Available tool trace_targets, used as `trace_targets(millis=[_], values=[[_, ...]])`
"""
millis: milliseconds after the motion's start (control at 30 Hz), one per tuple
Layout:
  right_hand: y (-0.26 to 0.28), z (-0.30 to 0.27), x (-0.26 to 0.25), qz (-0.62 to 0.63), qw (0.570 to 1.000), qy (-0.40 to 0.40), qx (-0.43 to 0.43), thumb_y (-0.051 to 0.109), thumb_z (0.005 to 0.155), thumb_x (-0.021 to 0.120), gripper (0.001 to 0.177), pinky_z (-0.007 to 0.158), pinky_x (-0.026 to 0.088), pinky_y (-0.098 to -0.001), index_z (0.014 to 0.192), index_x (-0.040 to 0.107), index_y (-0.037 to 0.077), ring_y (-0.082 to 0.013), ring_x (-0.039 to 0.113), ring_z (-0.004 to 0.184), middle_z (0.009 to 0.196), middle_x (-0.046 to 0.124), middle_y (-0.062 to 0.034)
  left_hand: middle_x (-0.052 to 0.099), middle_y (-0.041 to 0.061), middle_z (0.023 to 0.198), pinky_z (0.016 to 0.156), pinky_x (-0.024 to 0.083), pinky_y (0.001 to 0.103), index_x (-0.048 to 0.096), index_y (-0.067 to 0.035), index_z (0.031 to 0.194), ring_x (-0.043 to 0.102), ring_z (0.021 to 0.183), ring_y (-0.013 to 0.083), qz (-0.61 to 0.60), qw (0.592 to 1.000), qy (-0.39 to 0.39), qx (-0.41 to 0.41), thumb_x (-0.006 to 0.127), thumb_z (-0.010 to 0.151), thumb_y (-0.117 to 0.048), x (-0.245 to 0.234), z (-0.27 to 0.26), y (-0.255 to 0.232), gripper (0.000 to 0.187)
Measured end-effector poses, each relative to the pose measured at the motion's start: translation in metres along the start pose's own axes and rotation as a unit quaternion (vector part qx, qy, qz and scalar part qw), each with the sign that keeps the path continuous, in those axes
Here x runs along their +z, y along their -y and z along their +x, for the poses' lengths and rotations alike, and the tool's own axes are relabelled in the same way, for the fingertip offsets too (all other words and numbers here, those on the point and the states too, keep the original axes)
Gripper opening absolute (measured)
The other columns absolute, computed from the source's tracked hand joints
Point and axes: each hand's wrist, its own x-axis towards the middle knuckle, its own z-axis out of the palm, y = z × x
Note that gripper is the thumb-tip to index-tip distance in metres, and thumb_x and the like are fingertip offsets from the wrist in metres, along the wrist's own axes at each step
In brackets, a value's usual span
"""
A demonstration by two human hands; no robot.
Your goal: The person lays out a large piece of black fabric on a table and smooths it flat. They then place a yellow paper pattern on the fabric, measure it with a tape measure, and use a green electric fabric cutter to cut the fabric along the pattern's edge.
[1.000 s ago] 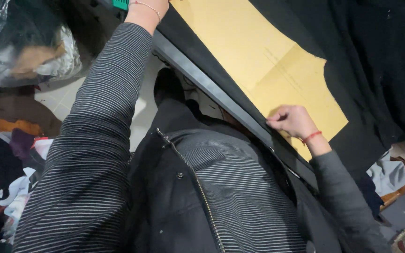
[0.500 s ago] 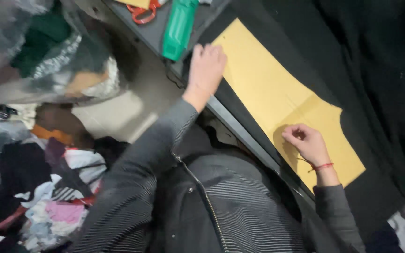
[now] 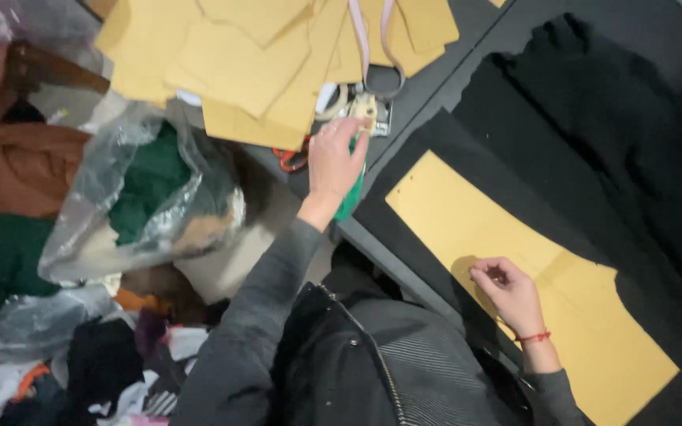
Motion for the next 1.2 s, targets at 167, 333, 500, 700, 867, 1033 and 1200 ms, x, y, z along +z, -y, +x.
trace_targets(millis=[167, 333, 500, 700, 867, 1033, 1200], values=[[0.013, 0.001, 0.018, 0.036, 0.998, -0.049, 0.027, 0.009, 0.090, 0.076, 0.018, 0.075, 0.055, -0.0244, 0.104, 0.073, -0.001, -0.0099, 0.067, 0.082, 0.092, 0.074, -0.0055, 0.073, 0.004, 0.110, 0.090, 0.051, 0.045, 0.073, -0.021, 0.111, 0.069, 0.104, 0.0300, -0.026, 0.998, 0.026, -0.052, 0.069, 0.094, -0.026, 0.071, 0.099, 0.048, 0.019], [0.005, -0.008, 0.022, 0.092, 0.989, -0.098, 0.058, 0.006, 0.090, 0.074, 0.019, 0.079, 0.056, -0.0265, 0.106, 0.071, -0.004, -0.0121, 0.070, 0.087, 0.095, 0.075, -0.0087, 0.068, 0.010, 0.119, 0.089, 0.045, 0.058, 0.063, -0.019, 0.124, 0.062, 0.108, 0.0342, 0.044, 0.989, 0.042, -0.137, 0.075, 0.076, -0.034, 0.160, 0.177, 0.083, 0.052], [-0.022, -0.024, 0.019, 0.136, 0.975, -0.149, 0.091, 0.003, 0.090, 0.071, 0.021, 0.085, 0.058, -0.0288, 0.109, 0.069, -0.006, -0.0166, 0.073, 0.093, 0.099, 0.076, -0.0120, 0.066, 0.012, 0.122, 0.092, 0.047, 0.055, 0.064, -0.021, 0.125, 0.062, 0.113, 0.0328, 0.045, 0.973, 0.053, -0.218, 0.069, 0.087, -0.025, 0.193, 0.220, 0.101, 0.038], [-0.042, -0.023, 0.027, 0.208, 0.957, -0.177, 0.101, 0.001, 0.090, 0.070, 0.021, 0.088, 0.057, -0.0298, 0.110, 0.068, -0.006, -0.0188, 0.073, 0.096, 0.101, 0.076, -0.0142, 0.064, 0.009, 0.103, 0.084, 0.054, 0.038, 0.069, -0.014, 0.101, 0.065, 0.092, 0.0295, -0.201, 0.976, -0.046, -0.068, 0.052, 0.074, 0.017, 0.178, 0.226, 0.030, 0.044], [-0.007, -0.005, 0.023, 0.187, 0.961, -0.172, 0.112, 0.001, 0.090, 0.071, 0.021, 0.086, 0.057, -0.0290, 0.109, 0.069, -0.006, -0.0172, 0.074, 0.095, 0.102, 0.076, -0.0132, 0.064, 0.008, 0.093, 0.081, 0.053, 0.037, 0.071, -0.011, 0.087, 0.065, 0.093, 0.0262, -0.341, 0.878, 0.290, 0.170, 0.054, 0.074, 0.011, 0.102, 0.159, -0.092, 0.031], [0.021, 0.019, 0.010, 0.143, 0.968, -0.163, 0.124, 0.001, 0.090, 0.069, 0.022, 0.083, 0.058, -0.0291, 0.112, 0.069, -0.004, -0.0176, 0.074, 0.091, 0.099, 0.077, -0.0122, 0.061, 0.005, 0.104, 0.080, 0.057, 0.030, 0.071, -0.012, 0.099, 0.063, 0.097, 0.0197, -0.493, 0.641, 0.560, 0.180, 0.068, 0.079, -0.004, 0.050, 0.105, -0.127, 0.022], [0.035, 0.040, 0.009, 0.132, 0.977, -0.139, 0.095, 0.000, 0.093, 0.064, 0.025, 0.082, 0.059, -0.0309, 0.117, 0.069, -0.002, -0.0182, 0.073, 0.089, 0.098, 0.076, -0.0111, 0.065, 0.005, 0.100, 0.084, 0.054, 0.031, 0.074, -0.013, 0.101, 0.065, 0.098, 0.0195, -0.447, 0.640, 0.571, 0.252, 0.077, 0.087, -0.021, 0.046, 0.125, -0.108, 0.016]])
